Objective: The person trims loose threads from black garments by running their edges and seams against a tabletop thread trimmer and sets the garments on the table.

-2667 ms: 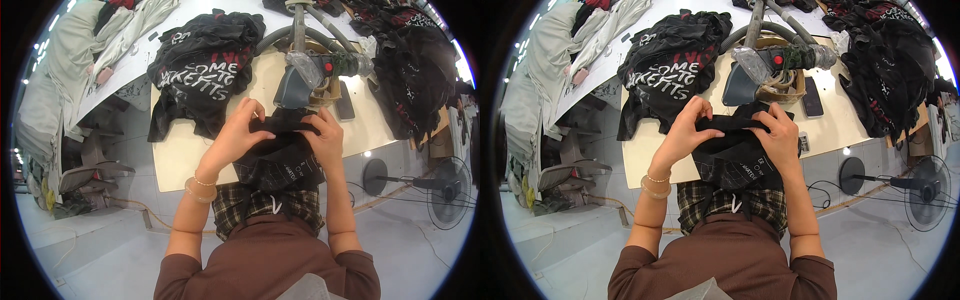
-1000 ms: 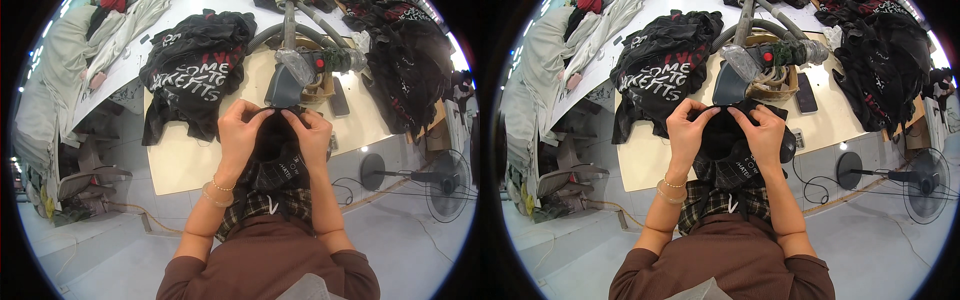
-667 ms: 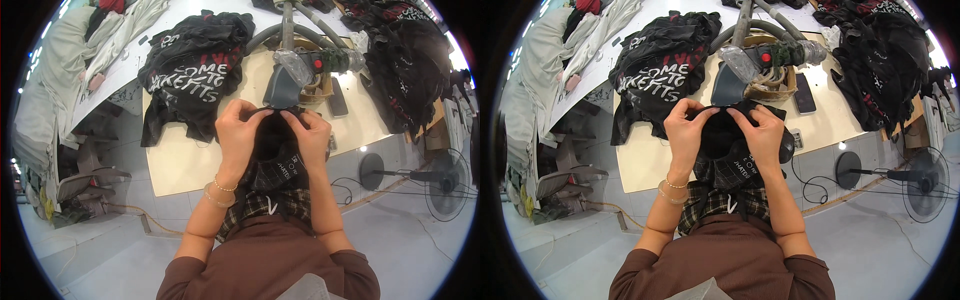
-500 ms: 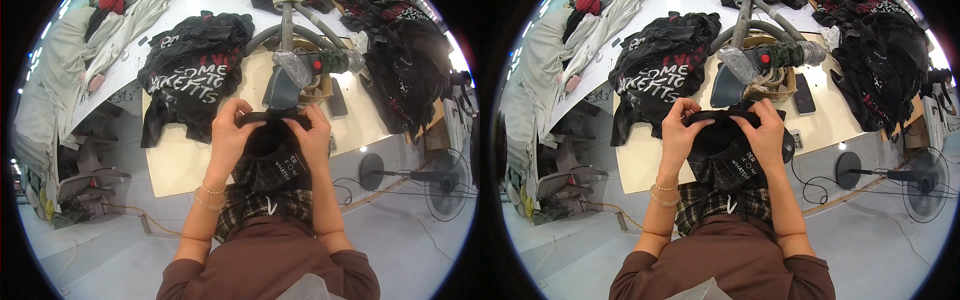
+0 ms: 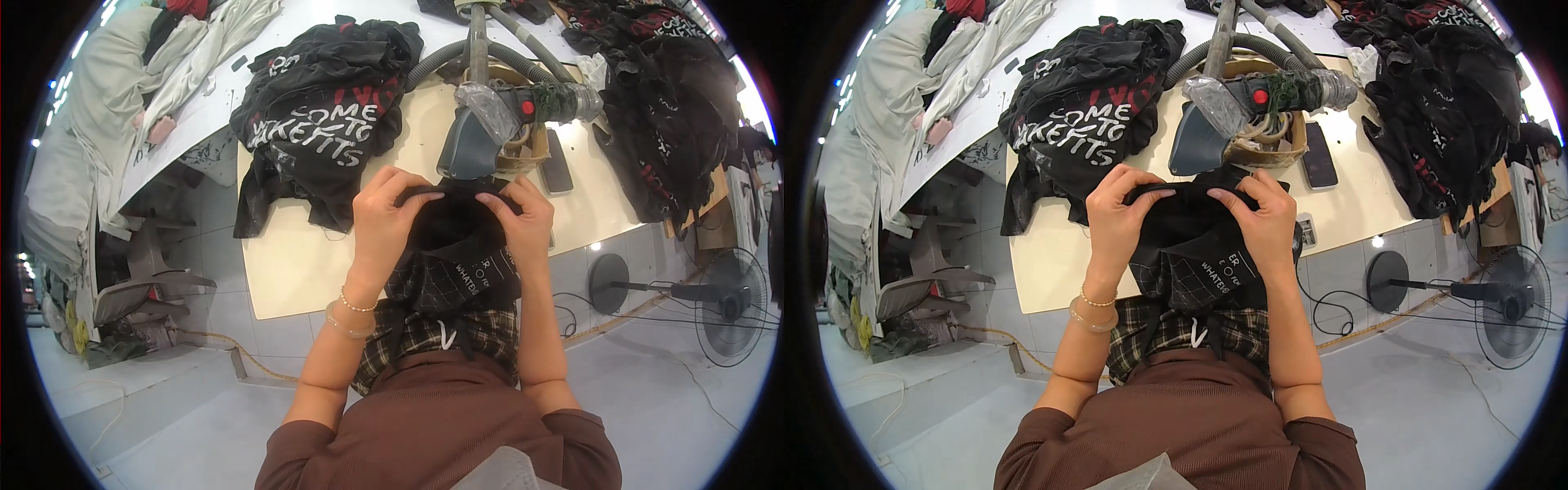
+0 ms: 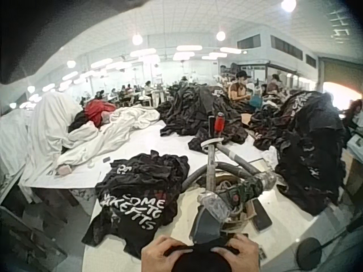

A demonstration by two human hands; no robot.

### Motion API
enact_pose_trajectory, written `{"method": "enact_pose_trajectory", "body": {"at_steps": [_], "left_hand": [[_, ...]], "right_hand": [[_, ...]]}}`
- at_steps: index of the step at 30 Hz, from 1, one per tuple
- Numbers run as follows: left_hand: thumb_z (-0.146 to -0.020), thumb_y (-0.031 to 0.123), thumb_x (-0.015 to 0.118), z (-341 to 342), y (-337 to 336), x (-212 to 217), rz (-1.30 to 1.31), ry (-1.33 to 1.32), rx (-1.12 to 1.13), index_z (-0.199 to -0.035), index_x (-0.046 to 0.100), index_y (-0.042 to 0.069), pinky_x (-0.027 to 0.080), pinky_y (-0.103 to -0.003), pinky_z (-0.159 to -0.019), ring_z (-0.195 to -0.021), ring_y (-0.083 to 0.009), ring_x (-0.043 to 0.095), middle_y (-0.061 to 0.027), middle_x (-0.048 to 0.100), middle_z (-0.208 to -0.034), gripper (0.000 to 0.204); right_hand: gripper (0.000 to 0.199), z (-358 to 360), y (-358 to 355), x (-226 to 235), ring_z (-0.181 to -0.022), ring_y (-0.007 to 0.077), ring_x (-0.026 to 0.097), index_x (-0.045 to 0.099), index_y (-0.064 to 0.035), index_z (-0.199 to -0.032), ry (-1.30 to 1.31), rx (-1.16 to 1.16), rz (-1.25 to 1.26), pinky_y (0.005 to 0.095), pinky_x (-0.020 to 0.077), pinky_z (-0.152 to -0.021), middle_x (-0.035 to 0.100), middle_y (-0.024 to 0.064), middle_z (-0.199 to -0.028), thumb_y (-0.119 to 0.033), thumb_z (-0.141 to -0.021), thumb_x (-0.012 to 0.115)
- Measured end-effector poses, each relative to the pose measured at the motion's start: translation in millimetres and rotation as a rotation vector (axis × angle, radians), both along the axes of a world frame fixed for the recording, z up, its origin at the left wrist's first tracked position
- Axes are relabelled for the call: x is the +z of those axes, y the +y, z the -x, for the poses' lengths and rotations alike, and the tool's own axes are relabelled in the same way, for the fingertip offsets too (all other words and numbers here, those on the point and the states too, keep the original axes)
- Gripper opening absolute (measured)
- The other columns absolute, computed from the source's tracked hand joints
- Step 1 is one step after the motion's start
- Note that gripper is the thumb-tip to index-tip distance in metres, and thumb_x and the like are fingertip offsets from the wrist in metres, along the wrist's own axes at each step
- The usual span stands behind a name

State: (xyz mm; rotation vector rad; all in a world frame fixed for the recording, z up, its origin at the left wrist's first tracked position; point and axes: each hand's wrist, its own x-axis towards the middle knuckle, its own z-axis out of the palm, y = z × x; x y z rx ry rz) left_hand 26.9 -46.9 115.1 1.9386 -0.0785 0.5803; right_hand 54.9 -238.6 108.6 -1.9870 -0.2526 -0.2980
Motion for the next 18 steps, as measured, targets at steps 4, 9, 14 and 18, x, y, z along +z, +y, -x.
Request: {"method": "enact_pose_trajectory", "body": {"at_steps": [4, 9, 14, 18], "left_hand": [[-0.071, -0.006, 0.073, -2, -10, -2, 0.005, -0.004, 0.088, -0.077, 0.065, -0.005, 0.043, -0.023, -0.059, -0.065, -0.0136, 0.057, -0.0063, 0.060, -0.073, 0.010], [-0.072, -0.006, 0.075, -2, -23, 6, 0.106, -0.069, 0.172, -0.078, 0.062, -0.005, 0.042, -0.024, -0.058, -0.063, -0.0117, 0.053, -0.0052, 0.058, -0.071, 0.014], [-0.073, -0.005, 0.076, -3, -29, 0, 0.104, -0.076, 0.186, -0.078, 0.061, -0.004, 0.040, -0.024, -0.057, -0.061, -0.0101, 0.048, -0.0046, 0.057, -0.070, 0.015], [-0.073, -0.006, 0.075, -3, -25, -1, 0.089, -0.033, 0.193, -0.079, 0.062, -0.003, 0.039, -0.023, -0.057, -0.062, -0.0081, 0.047, -0.0031, 0.057, -0.071, 0.015]], "right_hand": [[0.029, 1, 1, 2, -0.058, 0.0131, 0.036, 0.056, 0.0058, -0.071, -0.041, -0.015, -0.027, 0.0277, 0.0313, -0.053, 0.039, 0.0040, -0.063, -0.008, -0.071, 0.082], [0.027, 1, -1, 6, -0.057, 0.0127, 0.037, 0.057, 0.0054, -0.071, -0.083, -0.054, -0.014, 0.0272, 0.0313, -0.052, 0.039, 0.0037, -0.064, -0.006, -0.071, 0.081], [0.026, 2, -4, 9, -0.057, 0.0120, 0.038, 0.057, 0.0053, -0.071, -0.063, -0.065, -0.034, 0.0267, 0.0318, -0.052, 0.040, 0.0037, -0.064, -0.006, -0.071, 0.081], [0.026, 3, -2, 6, -0.058, 0.0137, 0.039, 0.056, 0.0051, -0.071, -0.061, -0.062, -0.031, 0.0272, 0.0337, -0.053, 0.041, 0.0043, -0.066, -0.004, -0.072, 0.080]]}}
